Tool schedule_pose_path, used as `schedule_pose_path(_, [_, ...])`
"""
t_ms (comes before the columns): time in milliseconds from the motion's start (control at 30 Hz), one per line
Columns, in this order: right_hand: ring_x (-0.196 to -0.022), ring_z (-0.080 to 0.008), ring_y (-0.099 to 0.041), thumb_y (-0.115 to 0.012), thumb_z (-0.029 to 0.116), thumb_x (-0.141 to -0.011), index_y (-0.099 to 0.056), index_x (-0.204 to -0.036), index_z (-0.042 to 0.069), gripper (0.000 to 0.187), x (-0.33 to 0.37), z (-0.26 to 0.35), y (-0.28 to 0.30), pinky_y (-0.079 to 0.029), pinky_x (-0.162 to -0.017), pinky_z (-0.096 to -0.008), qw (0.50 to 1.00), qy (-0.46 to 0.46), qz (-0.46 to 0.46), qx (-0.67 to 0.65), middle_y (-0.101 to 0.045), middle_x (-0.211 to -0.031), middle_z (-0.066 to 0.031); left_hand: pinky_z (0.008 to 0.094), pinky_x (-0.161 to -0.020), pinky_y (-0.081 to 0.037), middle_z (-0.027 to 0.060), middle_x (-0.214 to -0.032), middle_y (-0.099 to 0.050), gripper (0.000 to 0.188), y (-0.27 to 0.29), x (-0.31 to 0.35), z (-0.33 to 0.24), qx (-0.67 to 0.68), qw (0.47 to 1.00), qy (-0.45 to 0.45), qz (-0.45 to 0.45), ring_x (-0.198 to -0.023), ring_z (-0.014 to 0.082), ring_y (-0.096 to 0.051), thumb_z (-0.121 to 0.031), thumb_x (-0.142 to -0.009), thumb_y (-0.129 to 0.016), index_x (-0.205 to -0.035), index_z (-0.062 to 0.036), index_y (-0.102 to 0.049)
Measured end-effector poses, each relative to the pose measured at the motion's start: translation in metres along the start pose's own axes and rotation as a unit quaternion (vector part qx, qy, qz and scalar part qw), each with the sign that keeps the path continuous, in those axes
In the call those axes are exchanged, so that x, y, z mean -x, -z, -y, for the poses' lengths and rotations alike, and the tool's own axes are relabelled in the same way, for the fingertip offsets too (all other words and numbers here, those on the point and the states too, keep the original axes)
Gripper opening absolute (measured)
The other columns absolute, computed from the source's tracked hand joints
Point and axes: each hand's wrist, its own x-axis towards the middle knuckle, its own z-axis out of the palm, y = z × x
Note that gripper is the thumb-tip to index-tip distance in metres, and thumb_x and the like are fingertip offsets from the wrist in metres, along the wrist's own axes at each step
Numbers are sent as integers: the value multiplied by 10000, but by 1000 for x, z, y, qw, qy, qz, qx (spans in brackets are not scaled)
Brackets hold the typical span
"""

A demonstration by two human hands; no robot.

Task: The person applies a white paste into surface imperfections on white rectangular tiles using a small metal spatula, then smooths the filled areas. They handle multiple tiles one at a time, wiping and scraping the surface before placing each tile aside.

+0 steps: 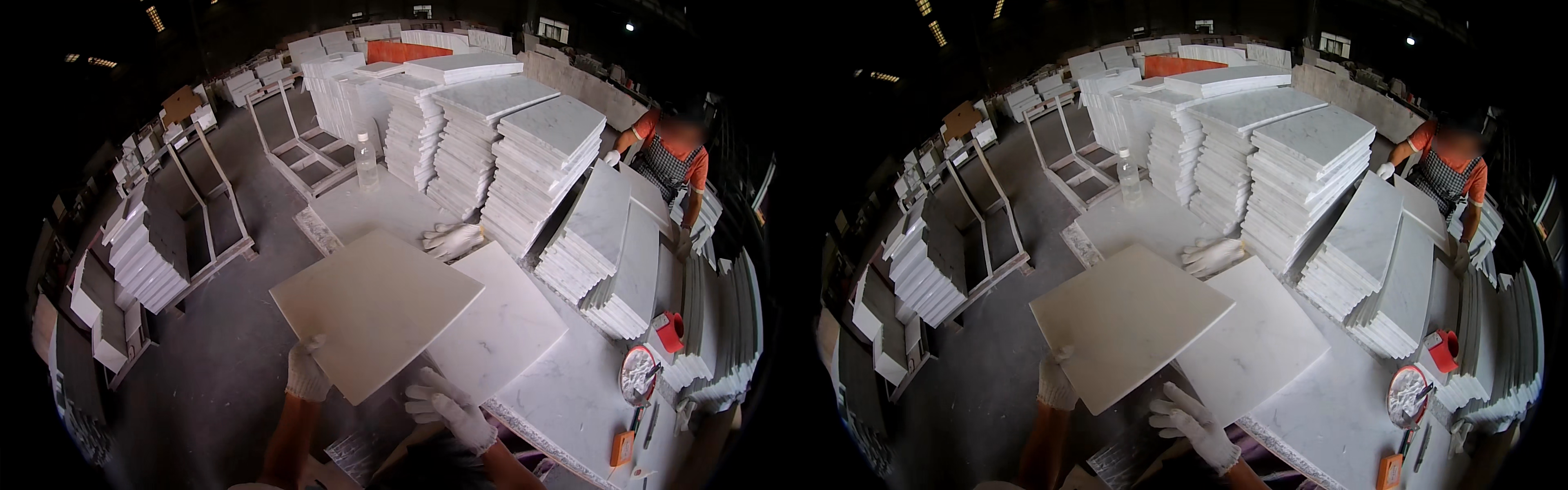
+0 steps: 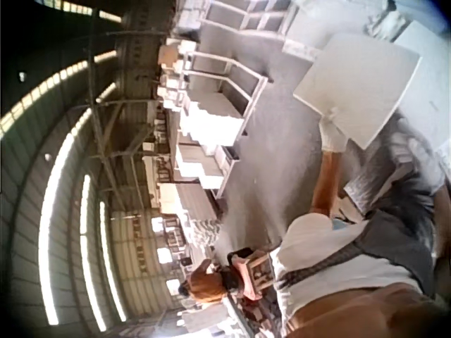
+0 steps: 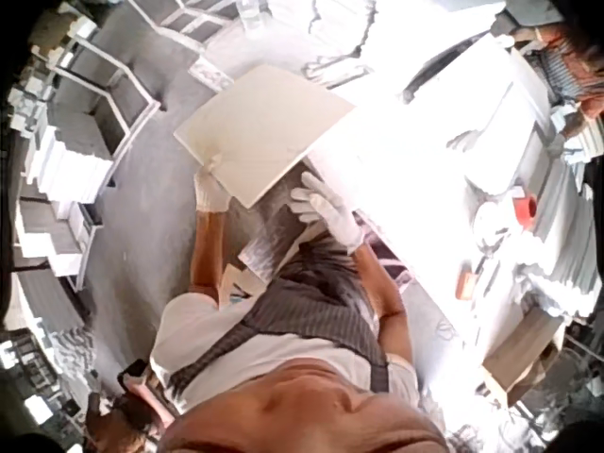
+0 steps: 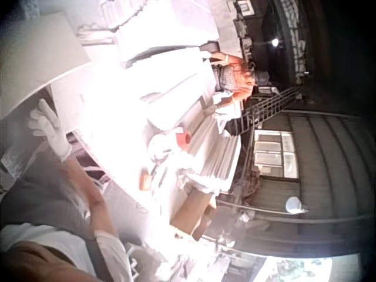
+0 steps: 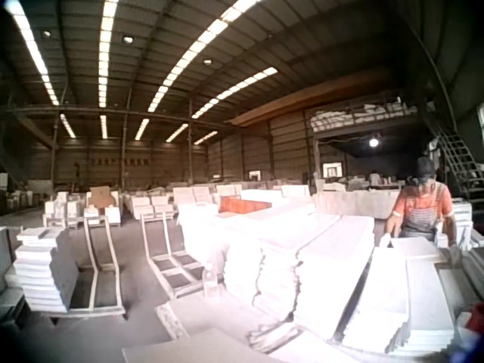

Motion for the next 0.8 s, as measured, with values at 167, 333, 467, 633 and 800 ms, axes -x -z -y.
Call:
schedule_pose_path(167, [-1148, -342, -585, -583, 392, -955, -288, -1467, -16, 718, 68, -46, 75, -501, -932, -429, 992, -109, -49, 24, -522, -1331, -234, 462, -933, -505, 168, -1162, -590, 454, 18, -66, -7, 11, 1000, -9, -19, -1071, 325, -601, -46, -798, -518, -1244, 35, -499])
schedule_pose_path(333, [-928, -223, -648, -530, 372, -980, -417, -1402, -11, 581, 118, -79, 95, -534, -743, -347, 973, -155, -145, -94, -649, -1109, -149, 450, -908, -525, 122, -1107, -592, 394, 62, -125, -13, -1, 999, -39, -5, -1041, 282, -609, -122, -809, -546, -1186, -10, -521])
schedule_pose_path(467, [-901, -203, -650, -562, 322, -974, -501, -1313, 47, 441, 127, -88, 95, -531, -710, -309, 934, -177, -210, -229, -662, -1075, -113, 461, -920, -520, 107, -1078, -604, 363, 84, -163, -7, 7, 999, -38, 18, -1040, 283, -609, -122, -817, -546, -1169, -34, -544])
schedule_pose_path(633, [-1264, -400, -475, -577, 549, -902, -230, -1490, 35, 854, 124, -125, 102, -427, -1017, -511, 929, -135, -262, -225, -409, -1423, -258, 463, -924, -518, 119, -1128, -602, 339, 102, -189, -3, 44, 996, -26, 75, -1063, 289, -603, -185, -890, -539, -1190, -26, -540])
schedule_pose_path(800, [-1331, -426, -378, -516, 629, -885, -214, -1476, 47, 883, 83, -111, 84, -359, -1081, -546, 937, -91, -265, -207, -331, -1473, -260, 461, -946, -508, 126, -1215, -573, 394, 103, -210, -3, -20, 999, -29, 23, -1125, 278, -576, -230, -948, -515, -1285, -28, -490])
